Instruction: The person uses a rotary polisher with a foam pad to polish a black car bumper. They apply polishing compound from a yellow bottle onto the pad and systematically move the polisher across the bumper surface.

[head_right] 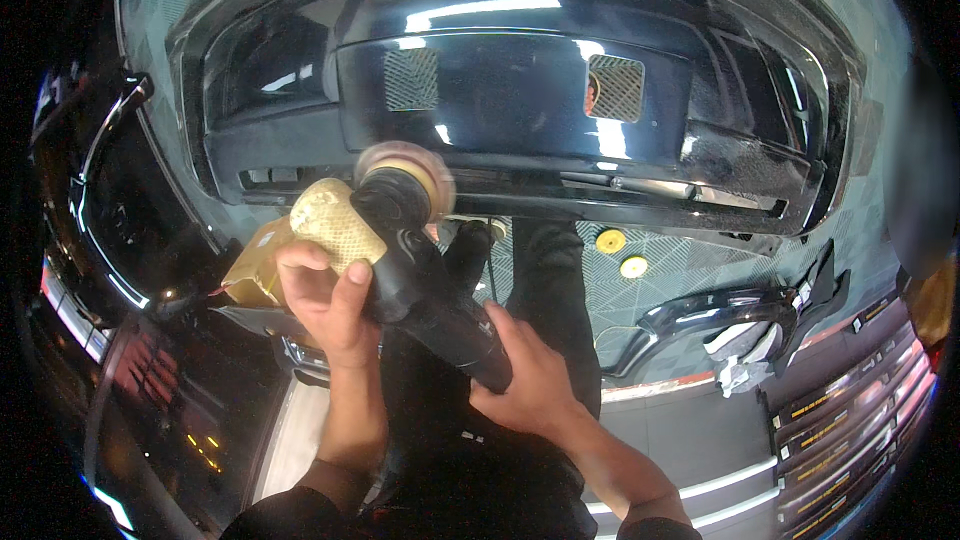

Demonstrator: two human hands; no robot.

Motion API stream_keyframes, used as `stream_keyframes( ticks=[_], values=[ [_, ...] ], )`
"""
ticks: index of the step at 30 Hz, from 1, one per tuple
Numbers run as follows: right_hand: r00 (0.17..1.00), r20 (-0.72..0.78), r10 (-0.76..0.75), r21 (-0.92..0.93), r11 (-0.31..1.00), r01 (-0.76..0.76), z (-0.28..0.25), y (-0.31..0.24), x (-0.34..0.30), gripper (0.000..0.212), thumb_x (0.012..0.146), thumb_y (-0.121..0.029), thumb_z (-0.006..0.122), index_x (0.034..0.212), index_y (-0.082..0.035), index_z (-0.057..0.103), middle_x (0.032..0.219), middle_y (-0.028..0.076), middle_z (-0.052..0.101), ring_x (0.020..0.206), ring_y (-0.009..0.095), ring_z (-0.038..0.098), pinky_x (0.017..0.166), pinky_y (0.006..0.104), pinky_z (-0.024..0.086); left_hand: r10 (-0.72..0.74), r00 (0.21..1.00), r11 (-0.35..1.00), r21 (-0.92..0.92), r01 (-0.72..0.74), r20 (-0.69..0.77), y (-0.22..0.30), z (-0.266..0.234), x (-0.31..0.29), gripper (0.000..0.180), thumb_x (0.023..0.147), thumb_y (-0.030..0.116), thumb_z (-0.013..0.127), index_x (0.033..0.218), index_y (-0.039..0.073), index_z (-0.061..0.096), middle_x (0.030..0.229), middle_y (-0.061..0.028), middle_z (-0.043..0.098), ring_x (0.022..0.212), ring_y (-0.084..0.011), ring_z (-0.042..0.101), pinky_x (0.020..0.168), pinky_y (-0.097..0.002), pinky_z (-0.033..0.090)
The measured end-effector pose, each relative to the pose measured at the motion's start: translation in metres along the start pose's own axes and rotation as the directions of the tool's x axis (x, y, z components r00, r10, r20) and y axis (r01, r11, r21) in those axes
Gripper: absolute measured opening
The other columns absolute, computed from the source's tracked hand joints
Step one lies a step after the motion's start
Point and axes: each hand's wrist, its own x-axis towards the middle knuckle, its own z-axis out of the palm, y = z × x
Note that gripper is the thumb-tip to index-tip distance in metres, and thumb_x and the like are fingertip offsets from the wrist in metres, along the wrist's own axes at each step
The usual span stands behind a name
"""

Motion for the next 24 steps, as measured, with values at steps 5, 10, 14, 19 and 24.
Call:
stream_keyframes(
  ticks=[5,10,14,19,24],
  values=[
    [0.994,-0.098,0.056,0.067,0.997,-0.050,-0.009,0.022,-0.027,0.098,0.073,-0.019,0.083,0.158,-0.005,0.037,0.132,0.023,0.063,0.121,0.040,0.066,0.101,0.0443,0.053,0.001,0.979,1.000,0.018,-0.005,0.204,-0.010,0.028,-0.015,0.034,0.087,0.001,0.081,0.106,0.007,0.054,0.120,-0.0133,0.057,0.112,-0.0213,0.058,0.101,-0.0370,0.047],
    [0.973,-0.196,0.124,0.196,0.977,-0.085,-0.011,0.048,-0.051,0.100,0.074,-0.018,0.084,0.160,-0.006,0.035,0.142,0.025,0.060,0.131,0.038,0.062,0.109,0.0418,0.049,0.127,0.899,0.990,0.002,-0.140,0.420,-0.025,0.067,-0.020,0.036,0.081,0.002,0.085,0.105,0.008,0.059,0.128,-0.0183,0.053,0.120,-0.0283,0.058,0.103,-0.0387,0.047],
    [0.950,-0.287,0.119,0.299,0.954,-0.029,-0.020,0.059,-0.061,0.101,0.072,-0.012,0.084,0.159,-0.003,0.035,0.138,0.023,0.063,0.129,0.032,0.063,0.109,0.0404,0.049,0.167,0.835,0.984,-0.029,-0.178,0.524,-0.032,0.101,-0.023,0.038,0.075,-0.002,0.084,0.103,0.008,0.062,0.127,-0.0201,0.054,0.118,-0.0311,0.061,0.099,-0.0408,0.049],
    [0.906,-0.418,0.069,0.299,0.952,0.065,-0.030,0.080,-0.073,0.101,0.071,-0.008,0.085,0.159,0.000,0.035,0.137,0.018,0.064,0.128,0.025,0.062,0.110,0.0395,0.048,0.139,0.797,0.985,0.004,-0.175,0.588,-0.040,0.143,-0.036,0.034,0.070,0.003,0.088,0.097,0.008,0.066,0.133,-0.0266,0.053,0.125,-0.0432,0.058,0.105,-0.0478,0.046],
    [0.813,-0.525,0.250,0.506,0.860,0.063,-0.030,0.097,-0.088,0.086,0.069,-0.002,0.080,0.146,0.002,0.042,0.124,0.014,0.064,0.113,0.023,0.064,0.097,0.0380,0.053,0.148,0.736,0.987,-0.056,-0.149,0.661,-0.053,0.189,-0.050,0.033,0.069,0.008,0.088,0.094,0.011,0.067,0.141,-0.0274,0.047,0.133,-0.0490,0.048,0.114,-0.0551,0.035]
  ],
)
